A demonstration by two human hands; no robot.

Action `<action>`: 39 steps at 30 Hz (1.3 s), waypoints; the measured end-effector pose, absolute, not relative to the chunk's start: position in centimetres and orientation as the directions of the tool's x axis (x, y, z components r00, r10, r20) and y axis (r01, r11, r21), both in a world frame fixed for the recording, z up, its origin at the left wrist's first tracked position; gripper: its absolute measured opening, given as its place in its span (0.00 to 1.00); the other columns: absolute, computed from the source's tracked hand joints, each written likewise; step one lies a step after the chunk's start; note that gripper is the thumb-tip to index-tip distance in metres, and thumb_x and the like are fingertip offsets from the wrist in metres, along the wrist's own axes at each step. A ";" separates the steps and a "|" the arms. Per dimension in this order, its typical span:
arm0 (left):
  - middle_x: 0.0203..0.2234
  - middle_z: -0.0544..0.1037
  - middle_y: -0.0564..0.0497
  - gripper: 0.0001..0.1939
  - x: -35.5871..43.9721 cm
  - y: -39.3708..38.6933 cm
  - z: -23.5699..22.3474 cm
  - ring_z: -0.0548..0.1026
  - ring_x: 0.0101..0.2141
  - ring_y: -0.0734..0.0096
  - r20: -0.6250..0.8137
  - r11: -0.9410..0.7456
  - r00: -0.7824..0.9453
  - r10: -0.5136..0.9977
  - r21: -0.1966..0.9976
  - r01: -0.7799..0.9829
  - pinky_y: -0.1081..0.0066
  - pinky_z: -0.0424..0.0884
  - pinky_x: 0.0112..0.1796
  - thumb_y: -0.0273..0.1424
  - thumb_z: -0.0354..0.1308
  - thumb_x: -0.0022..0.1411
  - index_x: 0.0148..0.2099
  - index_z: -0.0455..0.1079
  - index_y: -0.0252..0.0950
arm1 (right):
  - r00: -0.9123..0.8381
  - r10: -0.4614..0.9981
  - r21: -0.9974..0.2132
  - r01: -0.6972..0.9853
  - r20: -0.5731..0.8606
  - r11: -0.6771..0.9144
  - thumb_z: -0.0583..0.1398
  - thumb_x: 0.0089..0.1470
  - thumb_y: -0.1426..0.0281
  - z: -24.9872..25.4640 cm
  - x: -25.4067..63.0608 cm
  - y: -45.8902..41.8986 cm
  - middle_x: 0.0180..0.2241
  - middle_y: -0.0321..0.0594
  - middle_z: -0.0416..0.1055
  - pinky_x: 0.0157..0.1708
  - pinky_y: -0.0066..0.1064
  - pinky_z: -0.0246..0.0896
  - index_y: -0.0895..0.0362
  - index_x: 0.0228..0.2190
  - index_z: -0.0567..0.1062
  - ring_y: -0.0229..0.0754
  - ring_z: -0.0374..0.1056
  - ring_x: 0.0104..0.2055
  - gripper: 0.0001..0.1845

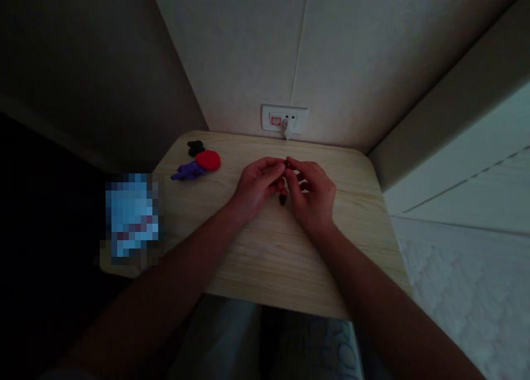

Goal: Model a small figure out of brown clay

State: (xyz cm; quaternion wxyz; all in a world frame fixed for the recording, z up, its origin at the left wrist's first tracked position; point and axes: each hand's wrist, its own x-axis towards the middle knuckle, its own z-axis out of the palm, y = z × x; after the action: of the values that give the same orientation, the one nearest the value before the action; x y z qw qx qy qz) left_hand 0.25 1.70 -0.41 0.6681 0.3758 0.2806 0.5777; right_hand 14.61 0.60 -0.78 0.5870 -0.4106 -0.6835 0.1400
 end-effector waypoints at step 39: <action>0.27 0.83 0.49 0.16 -0.1 1.9 -0.6 0.76 0.23 0.73 0.056 0.023 0.173 0.983 0.907 -0.420 0.69 0.76 0.28 0.38 0.77 0.49 0.37 0.83 0.34 | 0.091 0.881 -0.867 0.249 0.464 0.431 0.69 0.60 0.55 -1.2 15.5 0.3 0.34 0.40 0.81 0.18 0.28 0.56 0.54 0.38 0.80 0.34 0.65 0.21 0.15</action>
State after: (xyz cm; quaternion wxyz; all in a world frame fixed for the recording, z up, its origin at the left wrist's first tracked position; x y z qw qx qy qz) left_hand -0.09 1.95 -0.59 0.6350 0.4283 0.3287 0.5526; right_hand 15.46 0.32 -1.19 0.5790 -0.4585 -0.6165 0.2728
